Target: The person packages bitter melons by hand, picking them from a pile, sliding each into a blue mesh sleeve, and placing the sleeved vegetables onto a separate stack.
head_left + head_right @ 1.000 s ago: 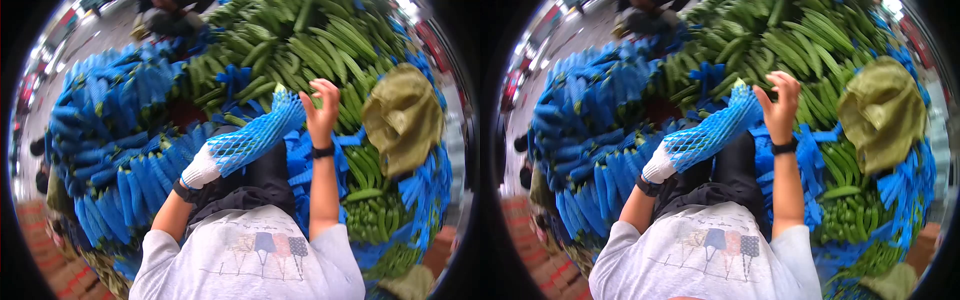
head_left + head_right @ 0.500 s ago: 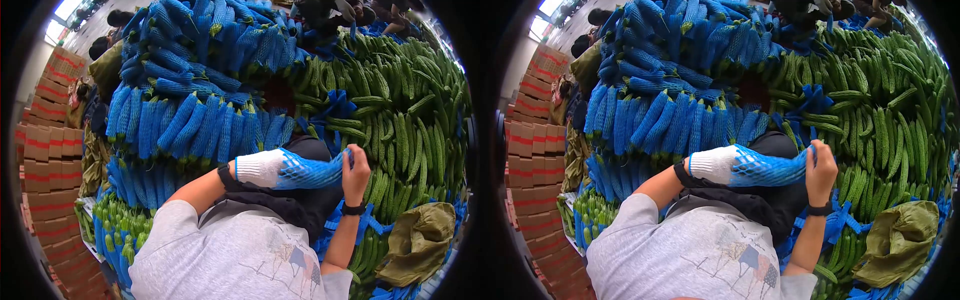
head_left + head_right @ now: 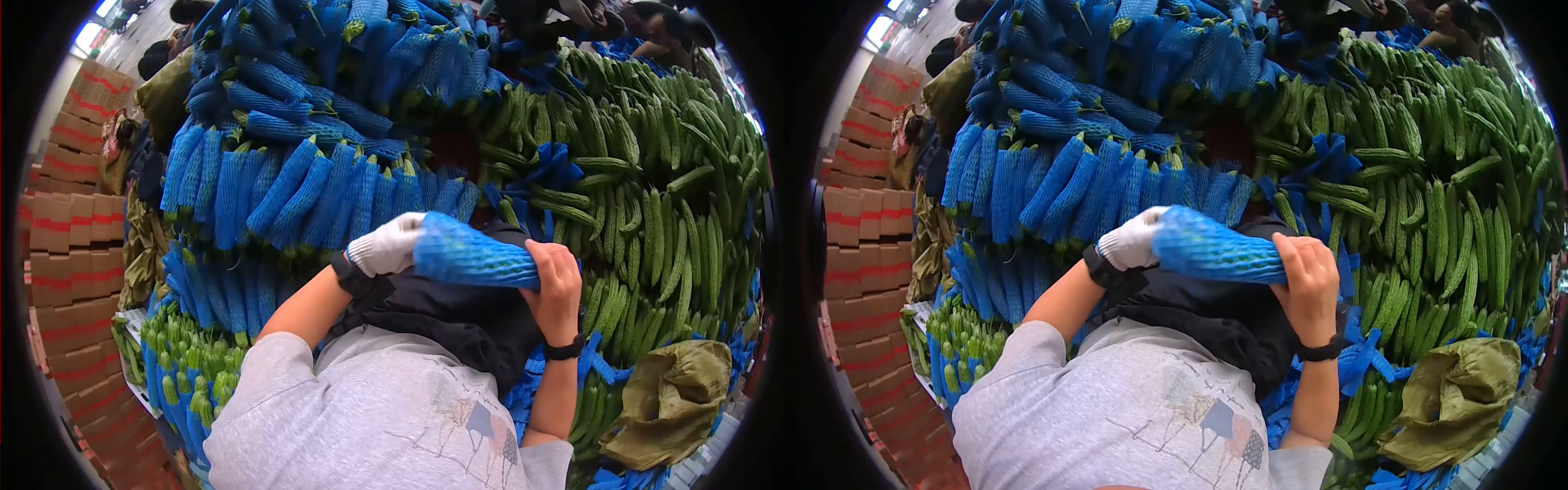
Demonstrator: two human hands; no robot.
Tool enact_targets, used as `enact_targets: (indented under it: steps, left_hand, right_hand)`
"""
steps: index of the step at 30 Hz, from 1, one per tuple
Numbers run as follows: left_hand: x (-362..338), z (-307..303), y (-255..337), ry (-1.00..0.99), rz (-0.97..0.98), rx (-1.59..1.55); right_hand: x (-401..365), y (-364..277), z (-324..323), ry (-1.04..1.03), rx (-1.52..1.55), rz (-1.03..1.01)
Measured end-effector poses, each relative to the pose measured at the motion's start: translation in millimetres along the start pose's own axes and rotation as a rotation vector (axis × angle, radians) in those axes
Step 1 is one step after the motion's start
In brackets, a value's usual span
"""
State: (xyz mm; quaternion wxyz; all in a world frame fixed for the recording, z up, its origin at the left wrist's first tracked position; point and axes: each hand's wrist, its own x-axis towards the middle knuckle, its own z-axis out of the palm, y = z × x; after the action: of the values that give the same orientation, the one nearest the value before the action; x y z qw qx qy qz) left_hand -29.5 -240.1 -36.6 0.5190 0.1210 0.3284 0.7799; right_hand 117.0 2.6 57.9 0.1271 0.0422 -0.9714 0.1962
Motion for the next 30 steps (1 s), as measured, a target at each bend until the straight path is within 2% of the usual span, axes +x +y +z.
enact_targets:
  steps: [2, 3, 4, 6, 8, 10, 11, 12, 14, 15, 17, 18, 19, 20, 22, 24, 27, 29, 30]
  left_hand:
    - [7.7, 4.4, 13.9, 0.229, 0.074, -0.128]
    - [12.9, -17.7, 5.6, 0.298, 0.133, -0.131]
    - [10.2, -21.0, 6.1, 0.47, 0.178, -0.156]
    - [15.6, -33.3, -9.3, 0.652, 0.46, 0.204]
    - [-3.9, 1.2, 17.1, 0.7, 0.75, 1.216]
    - [-16.2, 24.5, 44.6, 0.344, 0.884, 1.577]
    - [-19.8, 32.3, 53.6, 0.116, 0.805, 1.612]
    - [-19.2, 25.2, 36.6, 0.066, 0.688, 1.644]
    - [-30.8, 14.6, 23.4, 0.127, 0.229, 1.405]
    - [-40.4, -4.2, 14.5, 0.169, 0.434, 1.379]
    - [-77.8, -26.1, 31.8, 0.281, 0.096, 1.317]
    - [-105.5, -56.7, 27.0, 0.35, 0.147, 1.245]
    - [-138.5, -90.2, 20.5, 0.461, 0.108, 1.174]
    - [-173.1, -112.6, 16.1, 0.643, 0.0, 0.925]
    - [-242.2, -129.9, 14.7, 0.978, -0.082, 0.726]
    - [-300.6, -138.5, 6.1, 1.125, -0.098, 0.42]
    - [-342.4, -140.7, -23.3, 1.269, -0.111, 0.202]
    - [-338.2, -135.5, -41.2, 1.22, -0.239, 0.195]
    - [-330.1, -133.7, -50.9, 1.184, -0.281, 0.186]
  right_hand:
    - [6.7, 0.3, 3.2, 0.107, 0.01, 0.078]
    - [7.4, 2.8, 4.8, 0.139, 0.015, 0.127]
    - [10.1, 5.5, 8.0, 0.164, 0.027, 0.171]
    - [22.9, 5.8, 14.1, 0.153, 0.029, 0.159]
    - [37.4, 1.4, 22.1, 0.042, 0.027, 0.062]
    - [52.6, -14.1, 31.9, -0.163, 0.035, -0.057]
    - [59.9, -27.4, 41.0, -0.214, 0.088, -0.1]
    - [61.1, -32.0, 57.7, -0.237, 0.131, -0.149]
    - [69.6, -48.4, 79.1, -0.291, 0.223, -0.22]
    - [75.7, -55.8, 84.6, -0.315, 0.261, -0.256]
    - [83.1, -57.6, 83.9, -0.296, 0.344, -0.248]
    - [84.8, -56.3, 81.9, -0.288, 0.384, -0.238]
    - [81.2, -48.6, 77.8, -0.287, 0.399, -0.146]
    - [78.7, -39.5, 73.4, -0.261, 0.365, -0.098]
    - [67.0, -9.3, 70.9, -0.206, 0.267, -0.063]
    - [53.3, 15.9, 66.9, -0.252, 0.237, 0.042]
    - [38.9, 32.8, 71.4, -0.28, 0.242, 0.088]
    - [31.9, 34.1, 78.4, -0.29, 0.248, 0.096]
    - [30.9, 31.5, 82.2, -0.273, 0.2, 0.025]
